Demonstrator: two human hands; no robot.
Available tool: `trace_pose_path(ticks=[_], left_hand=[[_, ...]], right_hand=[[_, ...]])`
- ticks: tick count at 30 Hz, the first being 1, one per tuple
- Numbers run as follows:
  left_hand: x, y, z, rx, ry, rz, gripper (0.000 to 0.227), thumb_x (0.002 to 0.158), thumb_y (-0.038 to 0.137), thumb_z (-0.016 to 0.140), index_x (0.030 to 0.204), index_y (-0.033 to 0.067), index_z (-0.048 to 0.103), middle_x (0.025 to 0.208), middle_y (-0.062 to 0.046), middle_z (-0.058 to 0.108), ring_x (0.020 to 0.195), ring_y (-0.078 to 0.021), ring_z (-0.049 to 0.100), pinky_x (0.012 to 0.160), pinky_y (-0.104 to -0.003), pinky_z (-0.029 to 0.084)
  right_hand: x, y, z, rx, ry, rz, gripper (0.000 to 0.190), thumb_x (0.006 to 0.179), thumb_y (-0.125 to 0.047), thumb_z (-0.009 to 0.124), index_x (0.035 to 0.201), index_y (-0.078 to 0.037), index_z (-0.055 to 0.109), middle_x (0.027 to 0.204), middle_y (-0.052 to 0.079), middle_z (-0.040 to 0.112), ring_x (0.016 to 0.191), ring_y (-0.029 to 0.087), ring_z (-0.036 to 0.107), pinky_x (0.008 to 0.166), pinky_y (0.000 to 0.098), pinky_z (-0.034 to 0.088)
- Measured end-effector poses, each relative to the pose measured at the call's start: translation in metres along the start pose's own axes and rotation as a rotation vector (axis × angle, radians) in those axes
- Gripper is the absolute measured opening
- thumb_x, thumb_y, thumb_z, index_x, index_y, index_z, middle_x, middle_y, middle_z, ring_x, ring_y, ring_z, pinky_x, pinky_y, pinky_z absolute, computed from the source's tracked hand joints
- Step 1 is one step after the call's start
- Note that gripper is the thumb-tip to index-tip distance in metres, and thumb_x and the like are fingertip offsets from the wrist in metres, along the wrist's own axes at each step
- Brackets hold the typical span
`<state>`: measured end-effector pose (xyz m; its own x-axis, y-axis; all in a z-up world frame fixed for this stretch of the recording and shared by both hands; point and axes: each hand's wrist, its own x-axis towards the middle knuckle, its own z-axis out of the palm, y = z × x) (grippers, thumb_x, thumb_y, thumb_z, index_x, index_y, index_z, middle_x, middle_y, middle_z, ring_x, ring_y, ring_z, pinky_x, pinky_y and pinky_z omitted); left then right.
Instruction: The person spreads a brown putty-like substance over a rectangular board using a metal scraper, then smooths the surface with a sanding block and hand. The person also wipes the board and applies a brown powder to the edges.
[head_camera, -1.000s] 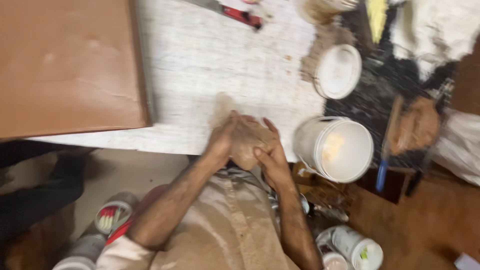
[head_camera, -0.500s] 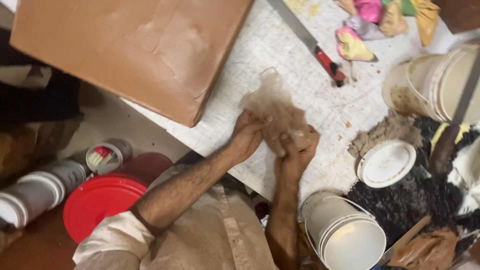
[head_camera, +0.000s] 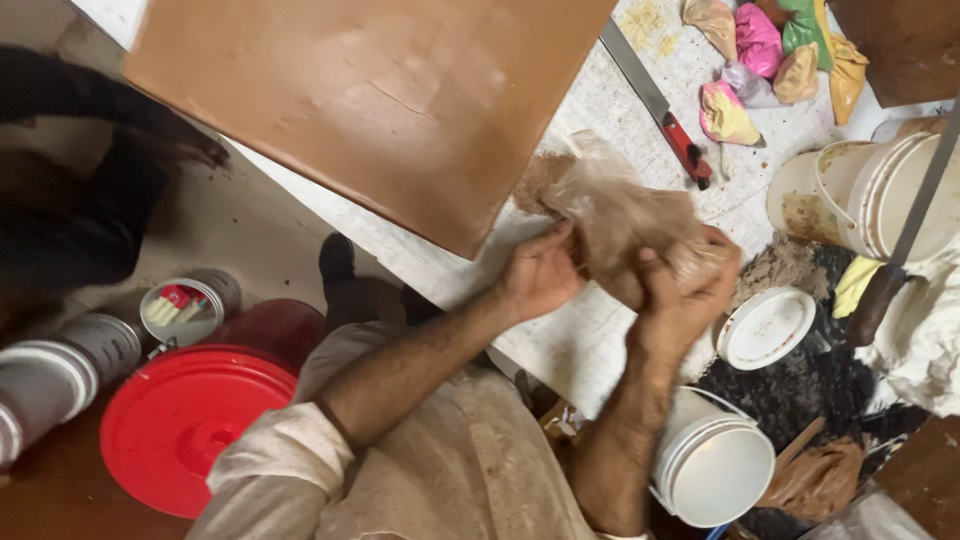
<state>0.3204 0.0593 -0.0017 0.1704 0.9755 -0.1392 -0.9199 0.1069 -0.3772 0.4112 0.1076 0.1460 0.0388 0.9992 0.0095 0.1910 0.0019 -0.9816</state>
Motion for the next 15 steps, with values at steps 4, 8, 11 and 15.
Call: trace_pose_path(ticks=[4, 8, 11, 15], left_hand=[[-0.009, -0.010, 0.008, 0.039, 0.062, -0.041, 0.033, 0.093, 0.025, 0.072, 0.124, 0.0166, 0.065, 0.130, 0.001, 0.066, 0.130, -0.0171, 0.052, 0.118, -0.039, 0.035], [-0.021, -0.010, 0.016, 0.007, -0.009, -0.102, 0.026, 0.101, 0.023, 0.073, 0.124, 0.0144, 0.063, 0.128, -0.001, 0.066, 0.131, -0.0193, 0.054, 0.122, -0.040, 0.035], [-0.030, -0.012, 0.015, 0.026, 0.037, -0.149, 0.030, 0.098, 0.021, 0.072, 0.126, 0.0160, 0.061, 0.129, 0.001, 0.065, 0.132, -0.0177, 0.054, 0.123, -0.041, 0.036], [-0.025, -0.014, 0.008, 0.052, 0.059, -0.165, 0.035, 0.097, 0.021, 0.071, 0.129, 0.0156, 0.060, 0.134, 0.001, 0.062, 0.134, -0.0176, 0.054, 0.122, -0.041, 0.035]], right_hand=[[-0.008, -0.017, 0.000, -0.121, 0.016, -0.029, 0.049, 0.083, 0.009, 0.074, 0.126, -0.004, 0.054, 0.110, 0.007, 0.059, 0.095, 0.017, 0.059, 0.084, 0.0304, 0.054], [-0.013, -0.021, 0.003, 0.054, 0.078, 0.016, 0.054, 0.077, 0.010, 0.072, 0.124, -0.007, 0.052, 0.112, 0.007, 0.060, 0.100, 0.019, 0.065, 0.088, 0.0342, 0.062], [-0.022, -0.018, -0.002, 0.080, 0.114, 0.047, 0.054, 0.079, 0.011, 0.069, 0.127, -0.006, 0.051, 0.115, 0.009, 0.059, 0.103, 0.020, 0.064, 0.089, 0.0360, 0.061], [-0.030, -0.007, -0.013, 0.180, 0.090, -0.034, 0.055, 0.085, 0.013, 0.066, 0.135, -0.003, 0.051, 0.125, 0.013, 0.058, 0.115, 0.024, 0.061, 0.105, 0.0381, 0.056]])
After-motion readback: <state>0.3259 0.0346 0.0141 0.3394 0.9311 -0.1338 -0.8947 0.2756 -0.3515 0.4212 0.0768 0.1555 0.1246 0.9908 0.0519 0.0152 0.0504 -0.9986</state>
